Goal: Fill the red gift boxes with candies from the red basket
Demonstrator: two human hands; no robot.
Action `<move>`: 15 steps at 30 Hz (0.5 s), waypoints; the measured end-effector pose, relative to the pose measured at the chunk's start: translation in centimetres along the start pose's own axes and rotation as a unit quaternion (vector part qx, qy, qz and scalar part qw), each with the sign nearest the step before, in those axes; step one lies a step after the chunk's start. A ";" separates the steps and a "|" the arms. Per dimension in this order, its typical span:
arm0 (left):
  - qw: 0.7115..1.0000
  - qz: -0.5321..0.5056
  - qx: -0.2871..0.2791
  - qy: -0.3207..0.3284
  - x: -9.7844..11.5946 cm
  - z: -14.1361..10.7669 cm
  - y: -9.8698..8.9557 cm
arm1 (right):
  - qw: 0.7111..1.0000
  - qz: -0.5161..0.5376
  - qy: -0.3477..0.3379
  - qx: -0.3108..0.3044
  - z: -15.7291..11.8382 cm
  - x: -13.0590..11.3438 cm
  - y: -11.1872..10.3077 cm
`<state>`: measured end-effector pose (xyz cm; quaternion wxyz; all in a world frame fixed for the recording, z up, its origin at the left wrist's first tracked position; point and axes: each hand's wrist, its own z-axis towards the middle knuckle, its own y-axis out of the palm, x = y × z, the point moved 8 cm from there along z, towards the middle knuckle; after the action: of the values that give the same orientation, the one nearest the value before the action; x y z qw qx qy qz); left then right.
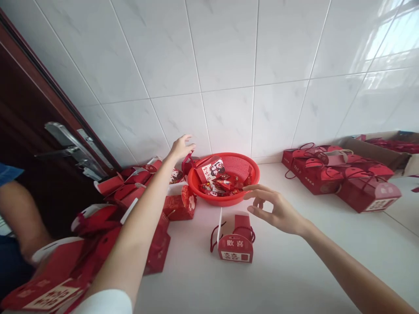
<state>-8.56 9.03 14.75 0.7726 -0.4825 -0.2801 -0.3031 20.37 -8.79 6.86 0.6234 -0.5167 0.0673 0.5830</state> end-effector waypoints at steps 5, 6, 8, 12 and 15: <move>0.970 -0.012 -0.198 0.140 6.0 -7.3 2.9 | 0.997 -0.030 -0.011 -0.067 0.0 -0.4 1.5; 0.956 0.005 -0.239 0.170 7.6 -9.1 3.4 | 0.994 -0.048 -0.017 -0.095 -0.1 -0.6 2.1; 0.923 0.054 -0.329 0.193 9.8 -12.4 4.5 | 0.983 -0.091 -0.033 -0.155 -0.3 -1.2 3.5; 0.872 0.100 -0.451 0.161 11.2 -17.1 6.4 | 0.954 -0.177 -0.059 -0.235 -1.0 -2.0 5.7; 0.868 0.161 -0.448 0.142 10.2 -19.6 7.0 | 0.939 -0.227 -0.050 -0.253 -1.3 -1.8 6.4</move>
<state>6.10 -8.41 10.71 0.5431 -0.7667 0.0794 -0.3329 15.39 -12.23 3.87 0.5904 -0.6291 -0.2327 0.4490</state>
